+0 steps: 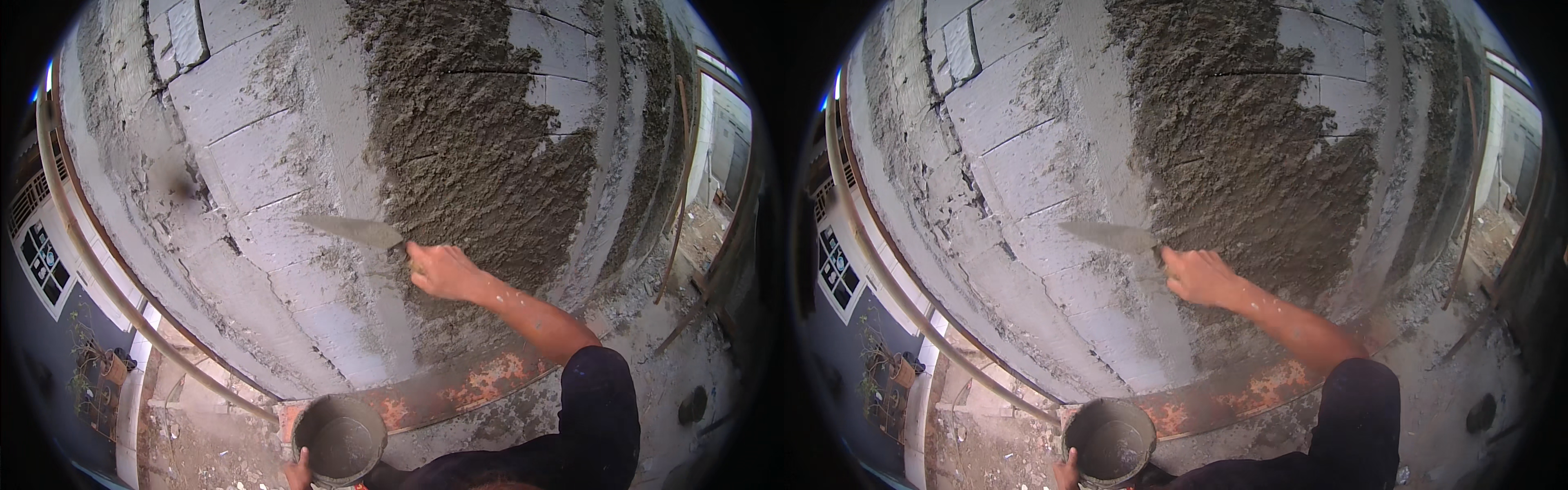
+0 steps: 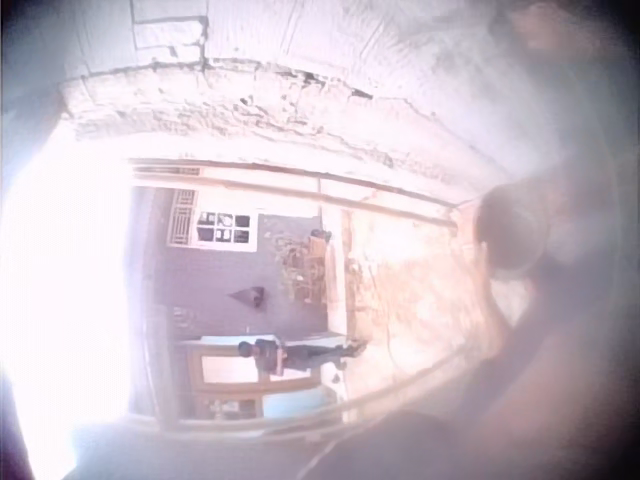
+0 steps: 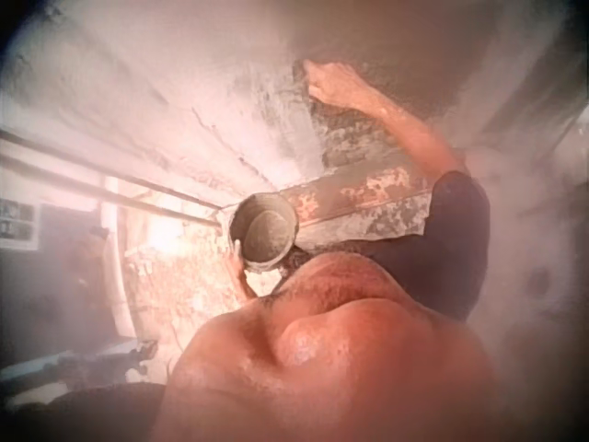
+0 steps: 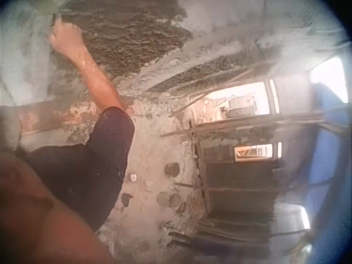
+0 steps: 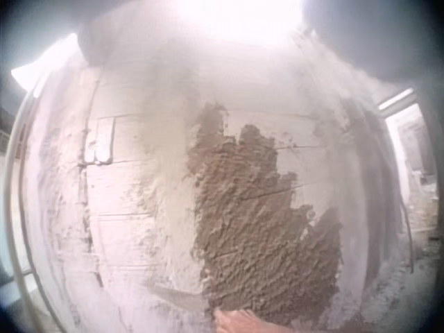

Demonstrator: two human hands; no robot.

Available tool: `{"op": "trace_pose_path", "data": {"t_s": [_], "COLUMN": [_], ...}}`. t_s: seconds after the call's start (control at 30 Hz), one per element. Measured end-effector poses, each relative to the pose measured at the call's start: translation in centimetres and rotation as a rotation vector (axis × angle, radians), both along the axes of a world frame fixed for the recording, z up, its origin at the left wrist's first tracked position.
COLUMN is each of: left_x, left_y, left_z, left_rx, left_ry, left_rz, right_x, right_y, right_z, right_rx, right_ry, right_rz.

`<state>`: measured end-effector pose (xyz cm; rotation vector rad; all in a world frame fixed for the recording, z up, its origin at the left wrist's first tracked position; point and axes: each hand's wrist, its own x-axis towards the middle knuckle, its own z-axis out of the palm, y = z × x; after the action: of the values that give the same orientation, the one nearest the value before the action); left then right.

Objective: The person applies wet plaster to a white brick wall using a trowel, taking plaster from a bucket and spreading it over the surface of the wall.

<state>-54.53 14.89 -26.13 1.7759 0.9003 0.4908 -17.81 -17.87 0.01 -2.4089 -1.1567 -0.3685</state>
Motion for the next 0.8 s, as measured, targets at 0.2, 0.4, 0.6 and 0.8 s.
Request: {"op": "trace_pose_path", "data": {"t_s": [0.2, 0.4, 0.6, 0.8], "left_x": [1.1, 2.6, 1.1, 0.4], "left_y": [-1.4, -2.2, -1.4, -1.0], "left_z": [-0.5, 3.0, 2.2, 0.6], "left_rx": [0.074, -0.033, -0.201, -0.074], "left_ry": [0.058, 0.204, 0.211, 0.210], "left_rz": [0.016, -0.124, -0.111, -0.084], "right_x": [-8.3, -11.0, -14.2, -12.5], "right_y": [7.2, 16.3, 15.4, 12.8], "right_z": [-16.7, -26.3, -29.7, -26.6], "right_rx": [-0.616, -0.754, -0.963, -0.960], "right_ry": [0.428, 0.164, 0.491, 1.481], "right_rz": [0.532, 0.558, 0.894, 0.564]}}
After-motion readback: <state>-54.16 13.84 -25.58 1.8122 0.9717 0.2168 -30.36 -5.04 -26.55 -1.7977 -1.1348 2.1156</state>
